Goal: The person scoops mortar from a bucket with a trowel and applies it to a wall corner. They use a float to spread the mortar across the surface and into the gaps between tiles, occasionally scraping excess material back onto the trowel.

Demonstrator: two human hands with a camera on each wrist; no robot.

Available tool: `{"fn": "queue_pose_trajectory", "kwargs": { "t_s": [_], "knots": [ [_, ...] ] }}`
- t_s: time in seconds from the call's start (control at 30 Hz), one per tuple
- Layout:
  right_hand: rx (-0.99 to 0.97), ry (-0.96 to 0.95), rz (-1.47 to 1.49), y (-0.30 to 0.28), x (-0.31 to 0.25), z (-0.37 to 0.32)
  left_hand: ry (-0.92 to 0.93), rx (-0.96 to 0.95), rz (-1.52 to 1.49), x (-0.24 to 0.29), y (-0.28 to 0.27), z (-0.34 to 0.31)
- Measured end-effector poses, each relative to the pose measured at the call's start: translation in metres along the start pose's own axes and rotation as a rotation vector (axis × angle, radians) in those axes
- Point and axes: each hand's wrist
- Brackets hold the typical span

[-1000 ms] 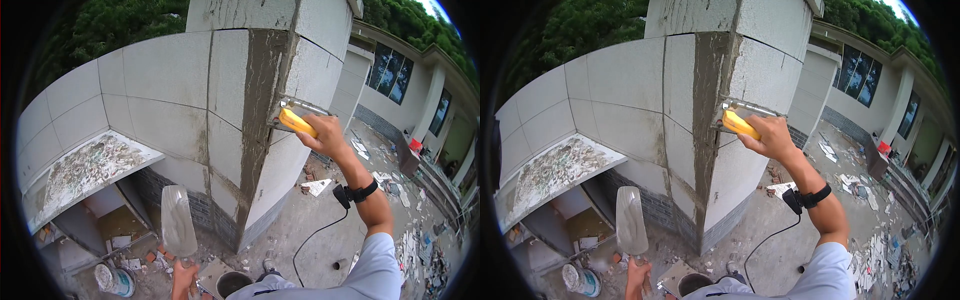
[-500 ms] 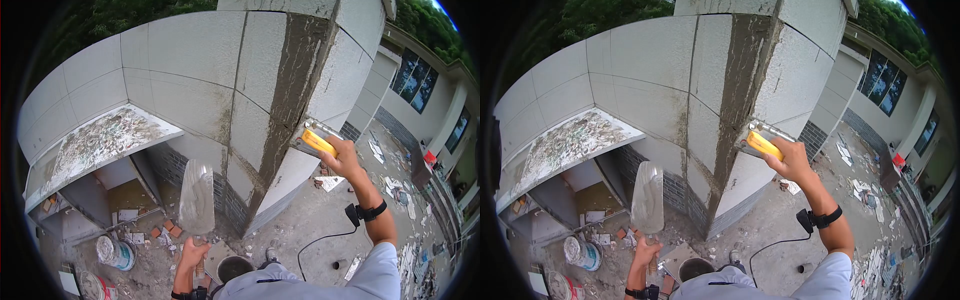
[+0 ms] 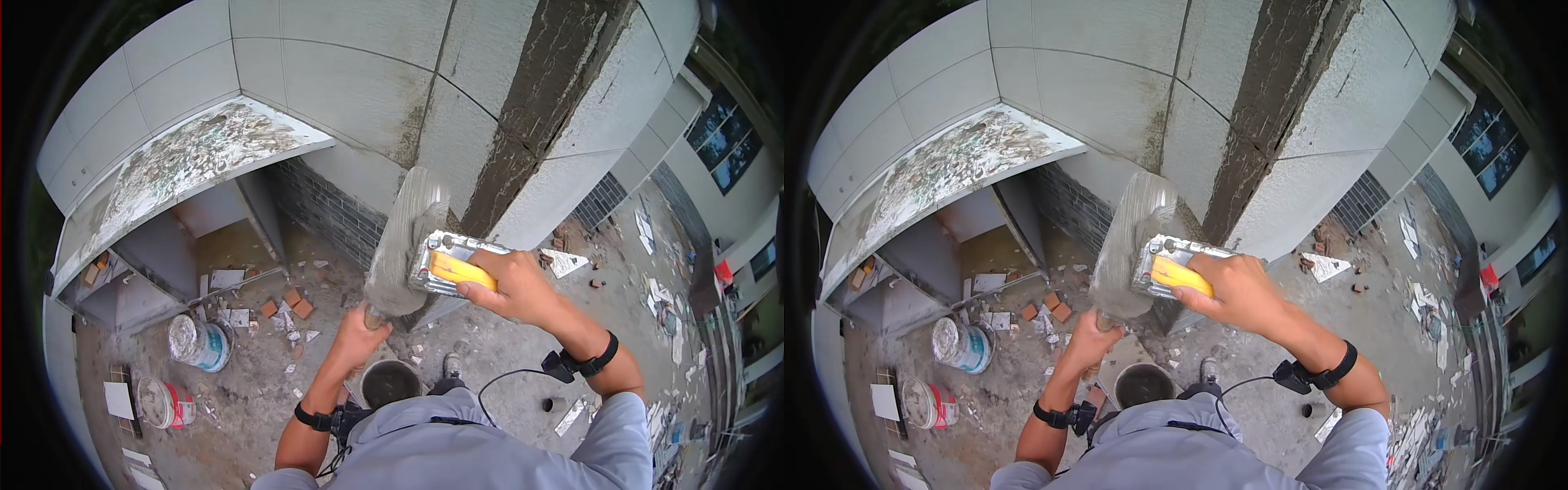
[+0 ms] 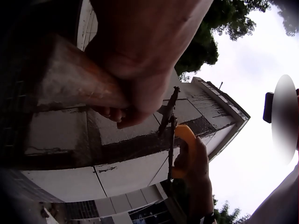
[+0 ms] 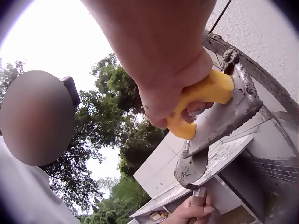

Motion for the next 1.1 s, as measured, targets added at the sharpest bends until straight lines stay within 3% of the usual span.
{"fn": "queue_pose_trajectory", "kwargs": {
  "t_s": [0.13, 0.2, 0.33, 0.4, 0.5, 0.73, 0.93, 1.1],
  "knots": [
    [-0.044, 0.029, -0.101, 0.000, 0.001, -0.007, 0.003, 0.036, 0.033, 0.000, 0.005, 0.002],
    [-0.030, 0.041, -0.127, 0.001, 0.019, -0.017, -0.140, 0.057, 0.017, 0.006, 0.000, -0.002],
    [0.001, 0.060, -0.287, -0.027, 0.039, -0.031, -0.093, 0.117, -0.162, -0.014, -0.014, -0.006],
    [0.262, 0.013, -0.434, -0.056, 0.039, -0.038, -0.116, 0.152, -0.363, -0.012, -0.025, -0.012],
    [0.471, 0.002, -0.598, -0.098, 0.045, -0.033, -0.138, 0.197, -0.411, -0.025, -0.034, -0.020],
    [0.521, -0.004, -0.770, -0.137, 0.058, -0.009, -0.229, 0.236, -0.330, -0.048, -0.038, -0.039],
    [0.458, 0.108, -0.903, -0.151, 0.057, -0.010, -0.224, 0.277, -0.286, -0.050, -0.035, -0.046],
    [0.504, 0.073, -0.869, -0.170, 0.051, -0.021, -0.266, 0.241, -0.293, -0.061, -0.035, -0.046]
  ]
}}
Point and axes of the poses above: each hand's wrist, its own z-axis towards the middle knuckle, its own y-axis out of the palm, x = y × z
